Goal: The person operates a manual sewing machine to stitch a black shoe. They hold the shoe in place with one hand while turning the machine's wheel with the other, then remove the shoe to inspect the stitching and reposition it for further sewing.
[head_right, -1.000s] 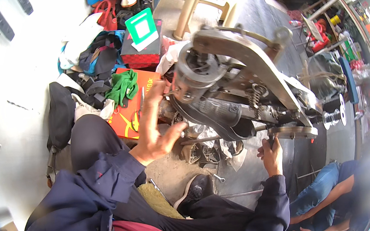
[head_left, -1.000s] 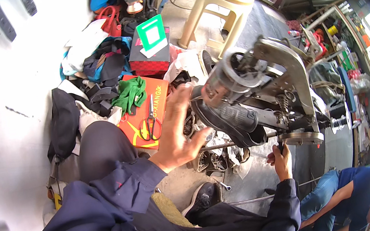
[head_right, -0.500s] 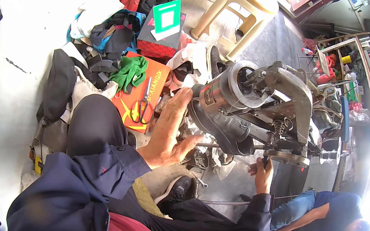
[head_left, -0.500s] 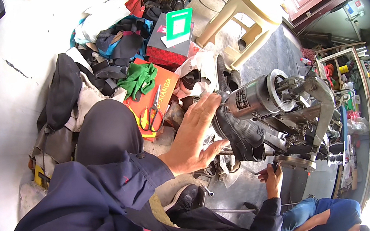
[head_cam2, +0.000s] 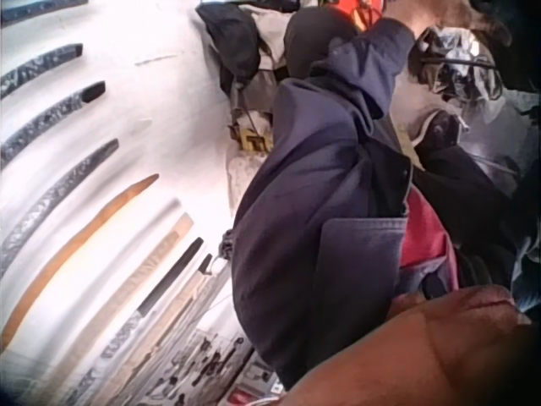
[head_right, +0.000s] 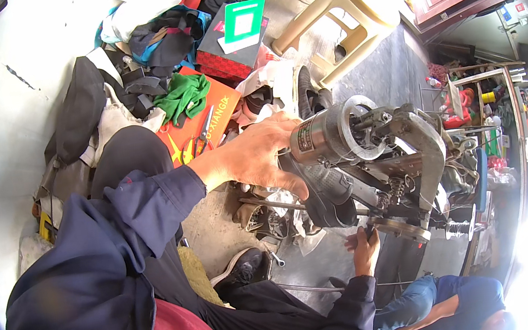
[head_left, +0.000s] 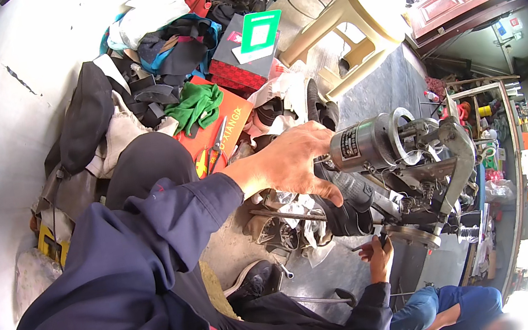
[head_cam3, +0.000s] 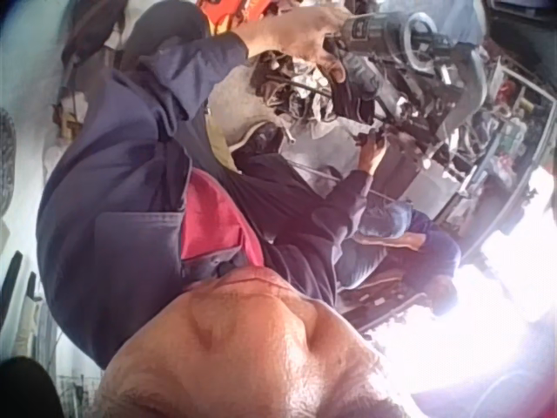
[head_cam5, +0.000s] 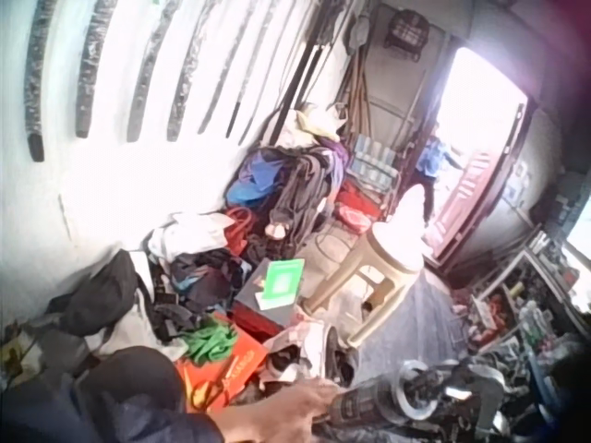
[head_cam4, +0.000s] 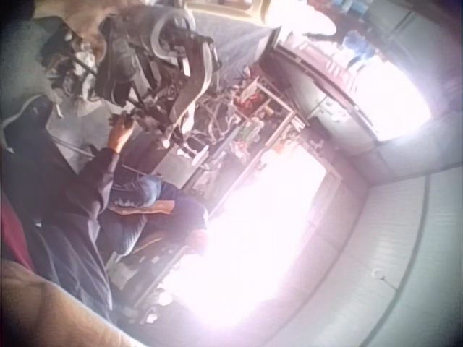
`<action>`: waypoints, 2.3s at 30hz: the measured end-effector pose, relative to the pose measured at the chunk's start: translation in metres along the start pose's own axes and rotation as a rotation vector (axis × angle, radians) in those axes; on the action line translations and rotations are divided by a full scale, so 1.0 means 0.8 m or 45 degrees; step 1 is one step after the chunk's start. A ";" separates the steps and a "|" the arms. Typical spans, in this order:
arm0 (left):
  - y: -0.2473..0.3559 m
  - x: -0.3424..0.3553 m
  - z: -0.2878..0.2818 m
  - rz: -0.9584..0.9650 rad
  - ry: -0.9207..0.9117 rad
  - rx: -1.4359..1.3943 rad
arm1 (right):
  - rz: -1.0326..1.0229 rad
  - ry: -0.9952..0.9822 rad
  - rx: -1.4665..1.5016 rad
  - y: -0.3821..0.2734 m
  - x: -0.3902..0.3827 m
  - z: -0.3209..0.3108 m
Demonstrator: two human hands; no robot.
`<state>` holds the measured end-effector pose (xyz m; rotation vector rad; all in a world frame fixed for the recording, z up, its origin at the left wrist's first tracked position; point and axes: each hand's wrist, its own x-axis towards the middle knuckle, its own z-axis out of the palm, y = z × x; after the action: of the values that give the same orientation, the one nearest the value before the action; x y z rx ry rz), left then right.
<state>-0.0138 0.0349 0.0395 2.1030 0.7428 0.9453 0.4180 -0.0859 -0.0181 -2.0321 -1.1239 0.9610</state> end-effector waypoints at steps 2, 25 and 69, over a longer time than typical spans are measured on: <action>0.005 -0.011 0.014 -0.092 0.271 -0.201 | -0.029 -0.033 0.033 0.002 0.001 -0.001; -0.014 -0.036 0.046 -0.263 0.389 -0.440 | -0.179 0.680 0.096 -0.012 0.012 -0.121; -0.032 -0.038 0.068 -0.230 0.389 -0.433 | -0.205 0.085 0.142 -0.081 -0.045 -0.025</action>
<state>0.0069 0.0086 -0.0189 1.5897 0.8407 1.2123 0.3928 -0.0922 0.0542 -1.8413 -1.1529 0.8493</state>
